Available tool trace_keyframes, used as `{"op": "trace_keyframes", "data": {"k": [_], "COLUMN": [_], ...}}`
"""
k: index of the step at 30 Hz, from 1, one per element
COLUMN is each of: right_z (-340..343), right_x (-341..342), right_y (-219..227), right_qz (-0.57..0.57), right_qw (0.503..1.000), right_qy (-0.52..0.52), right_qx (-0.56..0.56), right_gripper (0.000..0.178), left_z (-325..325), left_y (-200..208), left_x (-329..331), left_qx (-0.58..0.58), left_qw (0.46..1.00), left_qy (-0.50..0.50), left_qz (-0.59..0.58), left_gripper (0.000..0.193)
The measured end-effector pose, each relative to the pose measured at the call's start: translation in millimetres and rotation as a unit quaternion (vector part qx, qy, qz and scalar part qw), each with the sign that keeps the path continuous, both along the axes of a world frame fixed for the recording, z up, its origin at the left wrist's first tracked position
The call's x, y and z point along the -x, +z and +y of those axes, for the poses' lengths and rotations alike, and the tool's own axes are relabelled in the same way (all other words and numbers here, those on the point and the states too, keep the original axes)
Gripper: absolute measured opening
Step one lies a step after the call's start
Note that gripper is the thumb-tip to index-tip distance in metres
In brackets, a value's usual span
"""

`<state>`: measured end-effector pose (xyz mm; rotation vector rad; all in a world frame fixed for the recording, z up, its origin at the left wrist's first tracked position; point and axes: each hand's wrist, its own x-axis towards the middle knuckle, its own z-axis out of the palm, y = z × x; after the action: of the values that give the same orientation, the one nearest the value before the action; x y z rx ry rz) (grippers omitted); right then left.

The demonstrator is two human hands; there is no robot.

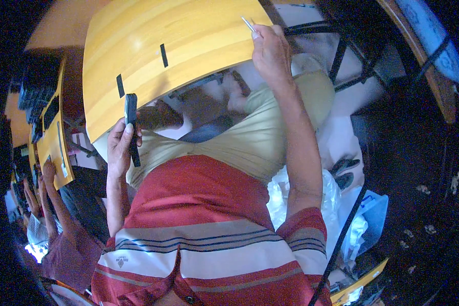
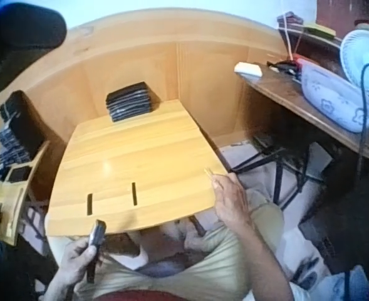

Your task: Applying adhesive labels and strips to leather straps using a pointed tool for alignment.

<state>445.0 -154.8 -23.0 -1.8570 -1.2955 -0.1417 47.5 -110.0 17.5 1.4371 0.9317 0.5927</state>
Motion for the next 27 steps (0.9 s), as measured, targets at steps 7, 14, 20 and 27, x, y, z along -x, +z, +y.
{"op": "trace_keyframes", "data": {"k": [7, 14, 20, 27], "right_z": [-18, -26, -32, -30], "right_x": [-19, -10, 9, 104], "right_y": [-24, -25, -12, 56], "right_qz": [0.126, 0.220, 0.259, 0.241], "right_qw": [0.987, 0.967, 0.958, 0.901], "right_qy": [-0.010, -0.016, 0.030, 0.356], "right_qx": [-0.098, -0.129, -0.116, -0.054], "right_gripper": [0.021, 0.019, 0.024, 0.045], "left_z": [-1, -2, -1, -10], "left_y": [0, 12, 15, 33], "left_x": [-7, -18, -17, -21], "left_qx": [-0.003, -0.025, -0.009, -0.026], "left_qw": [1.000, 0.999, 0.999, 0.991], "left_qy": [-0.014, -0.033, -0.043, -0.104], "left_qz": [0.015, 0.019, 0.005, 0.075], "left_gripper": [0.027, 0.028, 0.028, 0.026]}}
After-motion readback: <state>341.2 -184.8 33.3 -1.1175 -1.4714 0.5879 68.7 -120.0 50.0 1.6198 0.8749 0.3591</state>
